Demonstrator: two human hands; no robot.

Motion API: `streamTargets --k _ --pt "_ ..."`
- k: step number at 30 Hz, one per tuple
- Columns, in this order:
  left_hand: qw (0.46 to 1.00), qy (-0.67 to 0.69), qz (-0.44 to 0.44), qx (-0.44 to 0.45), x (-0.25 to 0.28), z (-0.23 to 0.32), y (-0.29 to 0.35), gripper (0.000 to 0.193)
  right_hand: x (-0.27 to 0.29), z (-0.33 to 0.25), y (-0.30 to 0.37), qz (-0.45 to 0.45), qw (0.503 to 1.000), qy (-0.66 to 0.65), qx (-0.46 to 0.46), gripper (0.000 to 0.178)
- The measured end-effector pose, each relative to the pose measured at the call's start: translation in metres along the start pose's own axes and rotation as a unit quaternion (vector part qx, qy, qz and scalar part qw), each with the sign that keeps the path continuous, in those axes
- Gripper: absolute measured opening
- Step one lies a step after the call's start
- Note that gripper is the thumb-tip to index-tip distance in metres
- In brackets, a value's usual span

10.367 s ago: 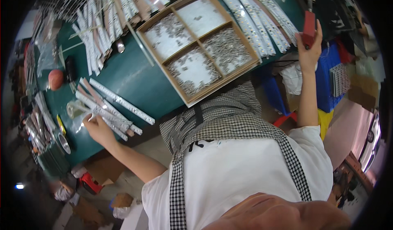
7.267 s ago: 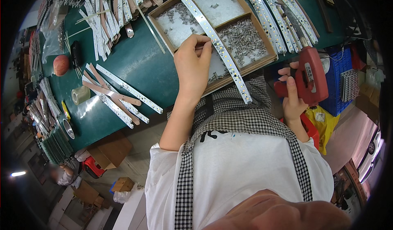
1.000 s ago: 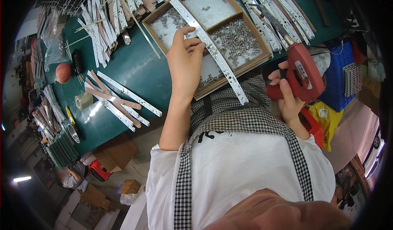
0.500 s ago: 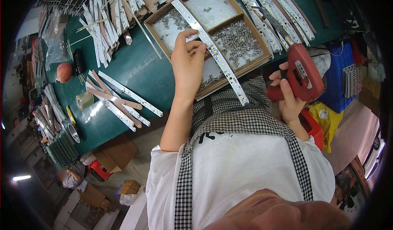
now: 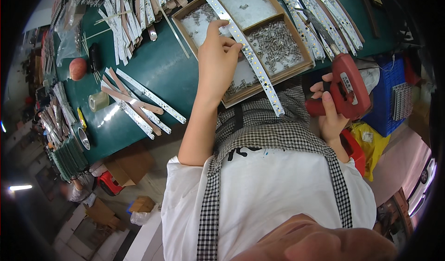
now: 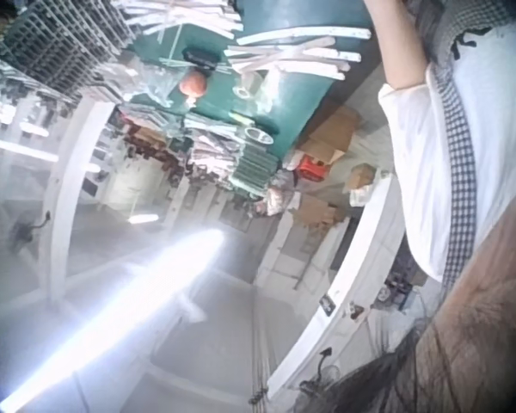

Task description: The person assembles LED strips by applying adhesive or sealant with a dispenser gun, then attaching small electrical components to the strips by hand.

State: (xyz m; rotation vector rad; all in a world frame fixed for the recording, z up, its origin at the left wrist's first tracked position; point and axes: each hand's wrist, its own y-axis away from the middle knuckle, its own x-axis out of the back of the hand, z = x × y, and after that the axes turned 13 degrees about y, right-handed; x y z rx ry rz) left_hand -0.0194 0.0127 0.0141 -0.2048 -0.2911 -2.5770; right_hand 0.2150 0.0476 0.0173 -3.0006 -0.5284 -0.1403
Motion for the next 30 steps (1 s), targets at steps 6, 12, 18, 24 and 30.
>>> streamTargets --k 6,12,18,24,30 --pt "0.996 0.085 0.029 -0.020 -0.004 -0.009 0.010 0.035 0.006 0.003 0.003 -0.037 0.999 -0.018 0.001 0.043" --pt "0.991 0.128 0.028 -0.014 -0.003 -0.012 0.008 0.035 0.010 0.004 0.004 -0.153 0.987 -0.028 -0.041 0.046" --pt "0.990 0.140 0.031 -0.010 -0.005 -0.011 0.008 0.036 -0.005 0.004 0.002 -0.170 0.983 -0.052 -0.039 0.062" --pt "0.992 0.110 0.066 -0.012 -0.013 -0.008 0.008 0.036 -0.043 0.002 -0.028 -0.075 0.904 0.342 0.246 0.081" --pt "0.987 0.147 0.064 -0.003 -0.014 -0.014 0.007 0.035 -0.068 0.004 -0.035 -0.025 0.861 0.440 0.255 0.080"
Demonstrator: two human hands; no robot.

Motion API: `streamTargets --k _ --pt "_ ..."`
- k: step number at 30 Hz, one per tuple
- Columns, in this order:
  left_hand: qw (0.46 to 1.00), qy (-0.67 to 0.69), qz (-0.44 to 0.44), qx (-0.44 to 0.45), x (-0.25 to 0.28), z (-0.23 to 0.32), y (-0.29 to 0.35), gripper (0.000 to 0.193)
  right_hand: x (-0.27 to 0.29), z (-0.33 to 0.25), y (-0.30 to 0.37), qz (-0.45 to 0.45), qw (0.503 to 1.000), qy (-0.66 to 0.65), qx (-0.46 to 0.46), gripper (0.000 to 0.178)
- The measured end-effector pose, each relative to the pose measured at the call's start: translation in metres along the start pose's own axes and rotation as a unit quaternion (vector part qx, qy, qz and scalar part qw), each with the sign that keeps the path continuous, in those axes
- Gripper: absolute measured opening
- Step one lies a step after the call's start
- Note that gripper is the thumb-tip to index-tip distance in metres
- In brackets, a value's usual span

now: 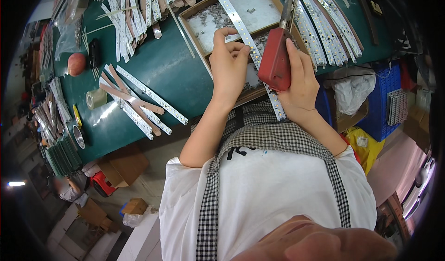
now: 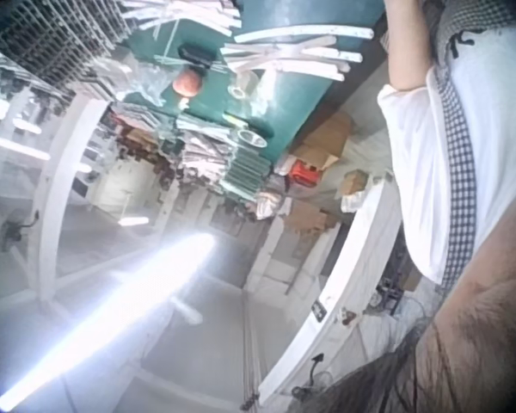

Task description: The person assembles LED strips by applying adhesive or sealant with a dispenser gun, then attaching small electrical components to the strips by hand.

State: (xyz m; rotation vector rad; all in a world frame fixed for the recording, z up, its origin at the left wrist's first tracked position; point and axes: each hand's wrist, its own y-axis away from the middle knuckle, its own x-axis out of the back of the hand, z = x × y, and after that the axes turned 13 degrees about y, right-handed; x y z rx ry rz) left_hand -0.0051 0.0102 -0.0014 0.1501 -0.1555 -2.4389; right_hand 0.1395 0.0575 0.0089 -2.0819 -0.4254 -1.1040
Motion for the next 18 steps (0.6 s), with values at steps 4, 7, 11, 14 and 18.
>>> streamTargets --k 4,7,11,14,18 --pt "0.996 0.067 -0.012 0.052 0.003 0.000 -0.004 0.035 0.000 -0.002 -0.004 -0.016 1.000 0.010 -0.008 0.081" --pt "0.988 0.133 -0.035 0.077 0.009 -0.008 -0.007 0.033 0.002 -0.004 -0.003 -0.027 0.999 0.011 -0.012 0.082" --pt "0.967 0.214 -0.036 0.131 0.010 -0.007 -0.009 0.030 0.000 -0.003 -0.004 -0.025 1.000 0.010 -0.013 0.082" --pt "0.975 0.183 -0.037 0.116 0.009 -0.008 -0.007 0.029 0.001 -0.002 -0.003 -0.022 1.000 0.004 -0.015 0.082" --pt "0.993 0.104 -0.021 0.059 0.005 0.002 0.001 0.028 0.002 -0.002 -0.003 -0.018 1.000 -0.008 -0.014 0.082"
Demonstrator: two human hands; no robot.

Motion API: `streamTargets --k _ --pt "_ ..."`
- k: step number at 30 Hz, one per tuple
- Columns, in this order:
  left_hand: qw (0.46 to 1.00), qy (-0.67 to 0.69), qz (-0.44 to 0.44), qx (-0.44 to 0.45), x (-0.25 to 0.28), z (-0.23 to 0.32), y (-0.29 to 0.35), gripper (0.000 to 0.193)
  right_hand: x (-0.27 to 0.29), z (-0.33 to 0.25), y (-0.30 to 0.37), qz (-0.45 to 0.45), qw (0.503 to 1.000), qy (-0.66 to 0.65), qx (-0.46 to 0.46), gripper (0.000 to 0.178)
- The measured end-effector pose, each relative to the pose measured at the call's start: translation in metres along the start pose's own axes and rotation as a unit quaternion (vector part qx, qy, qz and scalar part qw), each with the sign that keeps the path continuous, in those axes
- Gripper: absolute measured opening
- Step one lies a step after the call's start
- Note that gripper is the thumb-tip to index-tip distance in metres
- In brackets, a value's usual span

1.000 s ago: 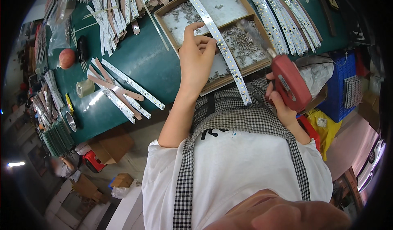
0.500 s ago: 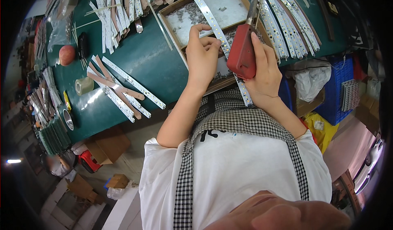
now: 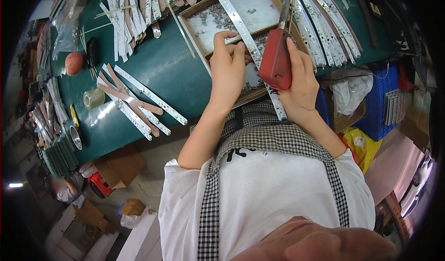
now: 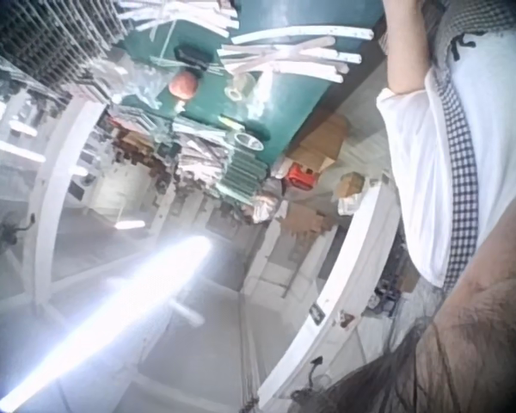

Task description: The person assembles LED strips by applying adhesive or sealant with a dispenser gun, then attaching small electrical components to the strips by hand.

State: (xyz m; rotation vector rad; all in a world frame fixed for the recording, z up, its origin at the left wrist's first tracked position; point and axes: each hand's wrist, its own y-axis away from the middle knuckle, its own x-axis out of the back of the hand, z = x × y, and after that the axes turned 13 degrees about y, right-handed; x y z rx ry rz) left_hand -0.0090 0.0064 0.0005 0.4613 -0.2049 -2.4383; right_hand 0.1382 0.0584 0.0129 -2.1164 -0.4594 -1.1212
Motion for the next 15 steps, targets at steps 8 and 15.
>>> streamTargets --k 8,15 --pt "0.995 -0.073 0.028 -0.058 -0.0042 -0.0026 0.0010 0.028 -0.0008 -0.0001 0.0001 -0.003 1.000 0.004 -0.001 0.080" --pt "1.000 0.010 0.012 -0.016 -0.0007 -0.0048 -0.0007 0.033 0.0011 -0.0003 -0.0006 -0.011 1.000 0.005 0.002 0.079"
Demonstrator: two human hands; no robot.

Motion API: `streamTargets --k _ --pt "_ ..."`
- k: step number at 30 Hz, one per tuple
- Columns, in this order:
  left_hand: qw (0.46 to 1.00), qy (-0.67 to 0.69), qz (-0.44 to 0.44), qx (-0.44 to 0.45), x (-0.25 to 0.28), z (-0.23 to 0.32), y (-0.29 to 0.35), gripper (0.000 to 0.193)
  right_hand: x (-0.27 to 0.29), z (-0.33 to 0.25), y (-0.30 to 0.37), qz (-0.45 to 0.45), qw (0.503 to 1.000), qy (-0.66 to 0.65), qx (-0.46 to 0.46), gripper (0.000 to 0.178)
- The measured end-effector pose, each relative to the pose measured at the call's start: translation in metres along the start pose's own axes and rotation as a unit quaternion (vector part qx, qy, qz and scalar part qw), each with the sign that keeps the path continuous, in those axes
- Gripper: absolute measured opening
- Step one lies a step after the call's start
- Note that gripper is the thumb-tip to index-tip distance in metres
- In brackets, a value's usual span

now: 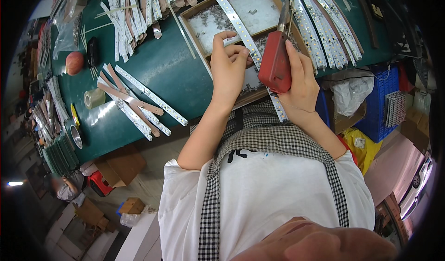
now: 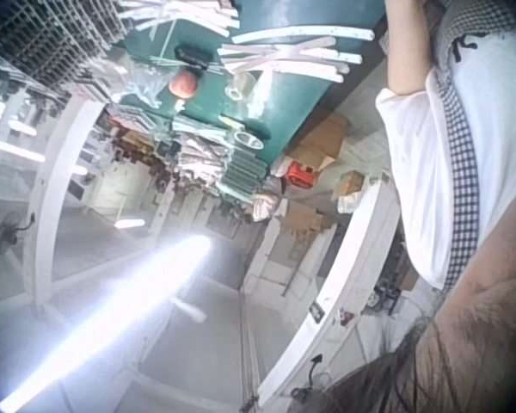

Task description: The person assembles LED strips by applying adhesive or sealant with a dispenser gun, then attaching small electrical components to the strips by hand.

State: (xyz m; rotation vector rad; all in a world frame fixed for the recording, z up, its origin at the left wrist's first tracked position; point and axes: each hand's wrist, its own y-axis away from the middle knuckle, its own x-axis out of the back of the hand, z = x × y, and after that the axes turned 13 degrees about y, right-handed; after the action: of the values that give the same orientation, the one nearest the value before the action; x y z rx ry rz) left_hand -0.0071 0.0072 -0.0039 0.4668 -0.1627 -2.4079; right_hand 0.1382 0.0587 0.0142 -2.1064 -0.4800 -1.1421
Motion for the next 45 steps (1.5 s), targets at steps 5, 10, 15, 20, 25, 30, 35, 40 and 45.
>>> streamTargets --k 5,10,15,20,25,30,35,40,45 --pt "1.000 0.008 0.001 0.017 0.001 0.001 0.001 0.032 0.000 0.001 0.000 -0.009 1.000 -0.004 -0.006 0.077" --pt "0.992 -0.121 -0.004 -0.048 0.000 0.010 0.010 0.031 0.003 0.032 0.029 0.033 0.990 -0.136 -0.003 0.064" --pt "0.988 -0.144 -0.008 -0.058 0.003 0.009 0.007 0.032 0.036 0.036 0.045 -0.121 0.880 -0.443 -0.125 0.056" --pt "0.986 -0.156 -0.004 -0.065 0.003 0.007 0.007 0.034 0.047 0.039 0.058 -0.163 0.849 -0.464 -0.193 0.053" --pt "0.987 -0.150 0.000 -0.054 0.002 0.008 0.008 0.035 0.049 0.038 0.060 -0.196 0.859 -0.429 -0.197 0.049" --pt "0.985 -0.169 0.004 -0.046 0.000 0.012 0.008 0.035 0.047 0.036 0.060 -0.192 0.850 -0.435 -0.226 0.047" --pt "0.984 -0.173 0.004 -0.046 -0.001 0.012 0.008 0.034 0.046 0.035 0.061 -0.183 0.845 -0.439 -0.246 0.043" --pt "0.985 -0.168 0.003 -0.049 -0.001 0.011 0.008 0.034 0.049 0.033 0.057 -0.197 0.843 -0.422 -0.268 0.039" --pt "0.984 -0.172 0.006 -0.056 -0.001 0.008 0.007 0.035 0.048 0.041 0.058 -0.200 0.867 -0.389 -0.238 0.042"
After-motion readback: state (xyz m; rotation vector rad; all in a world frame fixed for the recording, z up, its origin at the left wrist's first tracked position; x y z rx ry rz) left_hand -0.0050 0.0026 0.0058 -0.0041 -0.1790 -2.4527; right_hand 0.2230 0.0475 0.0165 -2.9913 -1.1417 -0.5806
